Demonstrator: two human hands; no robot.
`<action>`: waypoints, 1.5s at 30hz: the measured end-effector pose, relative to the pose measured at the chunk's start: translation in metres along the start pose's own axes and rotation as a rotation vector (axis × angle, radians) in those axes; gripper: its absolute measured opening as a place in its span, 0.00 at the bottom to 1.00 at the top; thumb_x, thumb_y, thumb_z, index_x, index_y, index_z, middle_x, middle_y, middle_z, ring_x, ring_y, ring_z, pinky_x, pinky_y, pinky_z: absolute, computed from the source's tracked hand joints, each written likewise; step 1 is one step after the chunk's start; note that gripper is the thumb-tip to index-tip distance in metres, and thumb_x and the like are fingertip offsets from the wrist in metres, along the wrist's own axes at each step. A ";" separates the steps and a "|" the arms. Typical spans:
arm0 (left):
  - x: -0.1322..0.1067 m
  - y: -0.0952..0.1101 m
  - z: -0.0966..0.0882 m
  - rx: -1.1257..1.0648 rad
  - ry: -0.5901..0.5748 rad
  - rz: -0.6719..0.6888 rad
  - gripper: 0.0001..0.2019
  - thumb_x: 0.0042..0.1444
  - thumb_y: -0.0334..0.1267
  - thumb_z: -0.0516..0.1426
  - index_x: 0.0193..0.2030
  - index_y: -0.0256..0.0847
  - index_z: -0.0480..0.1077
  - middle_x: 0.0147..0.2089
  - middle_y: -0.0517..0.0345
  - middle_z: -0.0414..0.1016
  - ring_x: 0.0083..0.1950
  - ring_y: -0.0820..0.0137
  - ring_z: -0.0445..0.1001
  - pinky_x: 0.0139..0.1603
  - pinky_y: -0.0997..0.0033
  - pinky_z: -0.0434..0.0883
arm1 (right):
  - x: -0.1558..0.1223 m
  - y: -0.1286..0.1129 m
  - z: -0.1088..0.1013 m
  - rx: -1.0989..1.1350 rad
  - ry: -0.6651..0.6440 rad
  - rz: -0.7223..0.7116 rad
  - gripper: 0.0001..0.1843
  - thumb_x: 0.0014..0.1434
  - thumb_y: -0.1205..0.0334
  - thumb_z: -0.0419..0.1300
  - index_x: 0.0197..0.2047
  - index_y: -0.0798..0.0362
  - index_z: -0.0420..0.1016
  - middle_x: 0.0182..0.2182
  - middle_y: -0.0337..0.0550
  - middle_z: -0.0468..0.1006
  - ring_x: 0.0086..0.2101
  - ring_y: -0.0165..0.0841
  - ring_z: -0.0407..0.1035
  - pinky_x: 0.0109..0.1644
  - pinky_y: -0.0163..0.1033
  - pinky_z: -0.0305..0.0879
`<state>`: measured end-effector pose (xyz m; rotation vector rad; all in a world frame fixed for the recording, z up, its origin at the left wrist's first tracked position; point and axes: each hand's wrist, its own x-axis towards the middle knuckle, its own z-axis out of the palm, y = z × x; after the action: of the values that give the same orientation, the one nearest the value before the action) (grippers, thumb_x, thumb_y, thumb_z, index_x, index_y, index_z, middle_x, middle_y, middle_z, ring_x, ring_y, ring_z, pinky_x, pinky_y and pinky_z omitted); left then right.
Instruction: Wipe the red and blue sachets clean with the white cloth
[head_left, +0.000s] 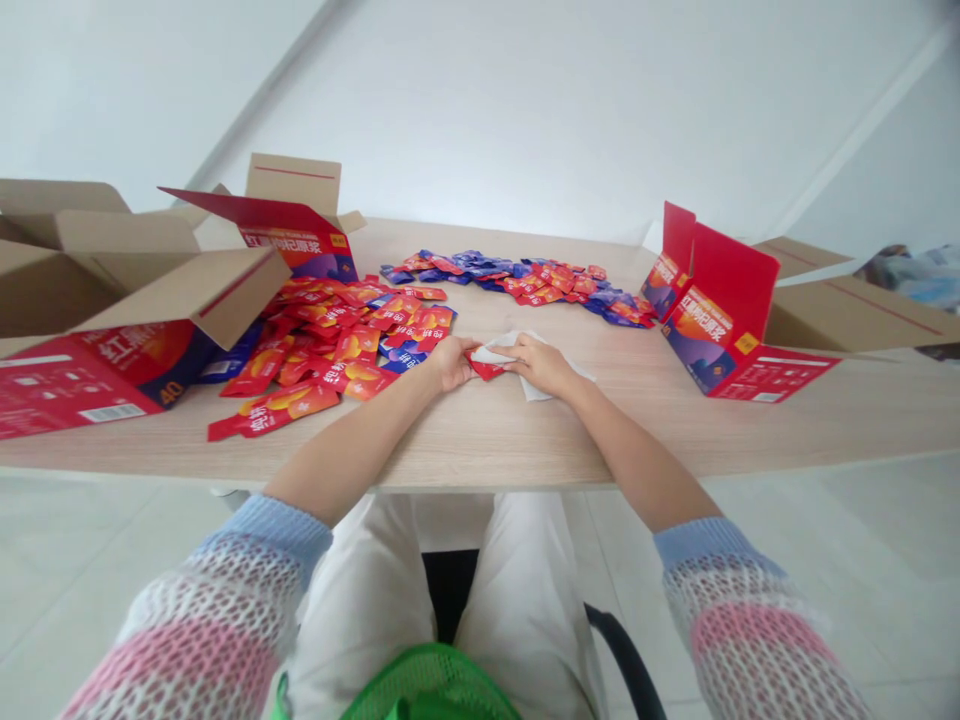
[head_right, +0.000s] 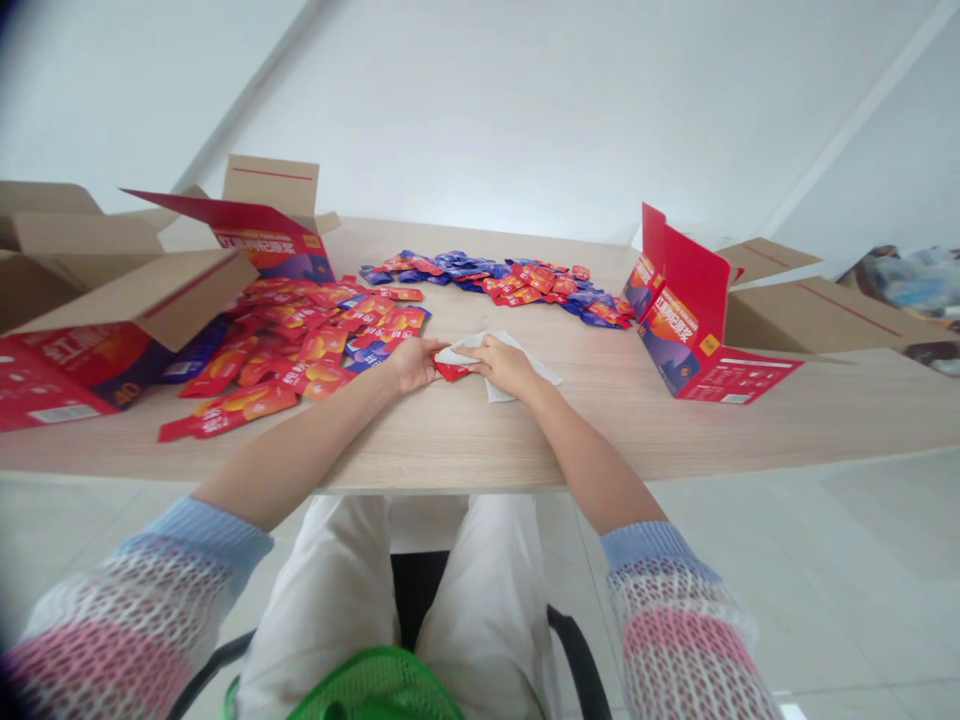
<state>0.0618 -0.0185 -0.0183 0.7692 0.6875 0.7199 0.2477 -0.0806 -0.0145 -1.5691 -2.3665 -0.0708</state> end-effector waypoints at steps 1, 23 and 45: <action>-0.002 0.002 -0.001 -0.013 -0.005 -0.016 0.17 0.66 0.33 0.42 0.53 0.25 0.64 0.36 0.42 0.76 0.33 0.63 0.77 0.37 0.63 0.76 | 0.000 0.000 -0.001 0.014 -0.018 -0.025 0.26 0.64 0.58 0.55 0.64 0.35 0.60 0.41 0.42 0.69 0.41 0.33 0.66 0.43 0.34 0.58; 0.002 -0.001 -0.007 0.037 -0.068 -0.014 0.22 0.60 0.21 0.42 0.59 0.21 0.63 0.46 0.36 0.76 0.42 0.64 0.78 0.47 0.65 0.74 | -0.007 0.054 -0.006 0.087 -0.113 0.165 0.25 0.57 0.61 0.60 0.58 0.41 0.70 0.48 0.42 0.78 0.44 0.37 0.71 0.49 0.37 0.62; 0.001 0.000 0.002 -0.076 -0.044 -0.021 0.20 0.66 0.34 0.40 0.53 0.24 0.65 0.39 0.40 0.76 0.35 0.62 0.77 0.38 0.63 0.76 | -0.001 -0.020 -0.006 -0.029 0.031 0.110 0.24 0.65 0.45 0.49 0.61 0.38 0.66 0.45 0.44 0.74 0.45 0.38 0.67 0.43 0.36 0.58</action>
<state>0.0639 -0.0184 -0.0172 0.7052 0.6244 0.7045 0.2315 -0.0905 -0.0061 -1.6958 -2.2615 -0.1055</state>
